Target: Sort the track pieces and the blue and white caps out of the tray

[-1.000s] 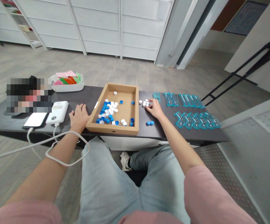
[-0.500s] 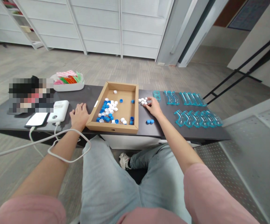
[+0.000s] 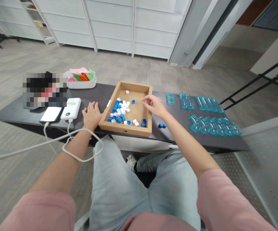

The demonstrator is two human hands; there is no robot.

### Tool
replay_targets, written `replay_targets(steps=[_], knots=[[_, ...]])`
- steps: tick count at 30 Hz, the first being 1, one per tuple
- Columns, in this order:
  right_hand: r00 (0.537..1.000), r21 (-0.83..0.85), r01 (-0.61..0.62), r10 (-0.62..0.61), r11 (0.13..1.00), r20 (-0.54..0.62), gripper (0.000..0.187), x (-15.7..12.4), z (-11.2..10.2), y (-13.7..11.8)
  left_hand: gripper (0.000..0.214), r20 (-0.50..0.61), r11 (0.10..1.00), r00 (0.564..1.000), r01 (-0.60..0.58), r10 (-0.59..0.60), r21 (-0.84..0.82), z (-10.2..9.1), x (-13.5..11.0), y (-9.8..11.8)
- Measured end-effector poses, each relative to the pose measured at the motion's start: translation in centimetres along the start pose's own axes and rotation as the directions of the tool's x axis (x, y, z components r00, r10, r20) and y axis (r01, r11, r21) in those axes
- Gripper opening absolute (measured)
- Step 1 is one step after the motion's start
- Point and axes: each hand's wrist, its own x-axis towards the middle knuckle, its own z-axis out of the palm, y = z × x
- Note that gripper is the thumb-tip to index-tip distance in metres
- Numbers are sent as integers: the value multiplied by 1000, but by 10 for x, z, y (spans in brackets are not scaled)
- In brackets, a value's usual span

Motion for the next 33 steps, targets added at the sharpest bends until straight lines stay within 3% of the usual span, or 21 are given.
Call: replay_targets(steps=[2, 4, 6, 8, 11, 14, 19, 22, 25, 29, 33], knots=[[955, -117, 147, -110, 982, 274, 30, 23, 16, -32, 77, -9, 1000, 1000, 0, 0, -1, 1, 0, 0], [885, -258, 227, -88, 939, 458, 33, 43, 32, -57, 76, -9, 1000, 1000, -1, 1, 1, 1, 0, 0], [845, -369, 244, -10, 897, 535, 34, 56, 44, -71, 76, -9, 1000, 1000, -1, 1, 5, 1, 0, 0], [839, -419, 227, 41, 879, 543, 29, 61, 50, -75, 76, -14, 1000, 1000, -5, 6, 9, 1, -1, 0], [876, -389, 166, 45, 906, 480, 21, 58, 49, -71, 76, -28, 1000, 999, -15, 15, 7, 2, -1, 0], [930, -226, 48, 39, 973, 365, 23, 45, 36, -58, 76, -29, 1000, 999, -12, 12, 7, 3, -1, 0], [998, -13, -67, 67, 998, -2, 27, 1, -15, -1, 77, -14, 1000, 1000, -6, 6, 12, 3, 0, -2], [957, 13, -212, 210, 977, -201, 33, -36, -43, 43, 77, -6, 1000, 1000, -9, 9, 12, 2, 0, -2], [897, -21, -371, 353, 928, -264, 32, -66, -49, 75, 75, 2, 1000, 1000, -3, 2, 23, 0, -1, -1], [854, -134, -490, 444, 861, -270, 30, -84, -37, 91, 74, 27, 1000, 1000, 1, -2, 28, -3, -1, 1], [843, -186, -516, 458, 836, -281, 35, -88, -28, 93, 72, 28, 1000, 1000, -3, 2, 26, -4, -2, 0]])
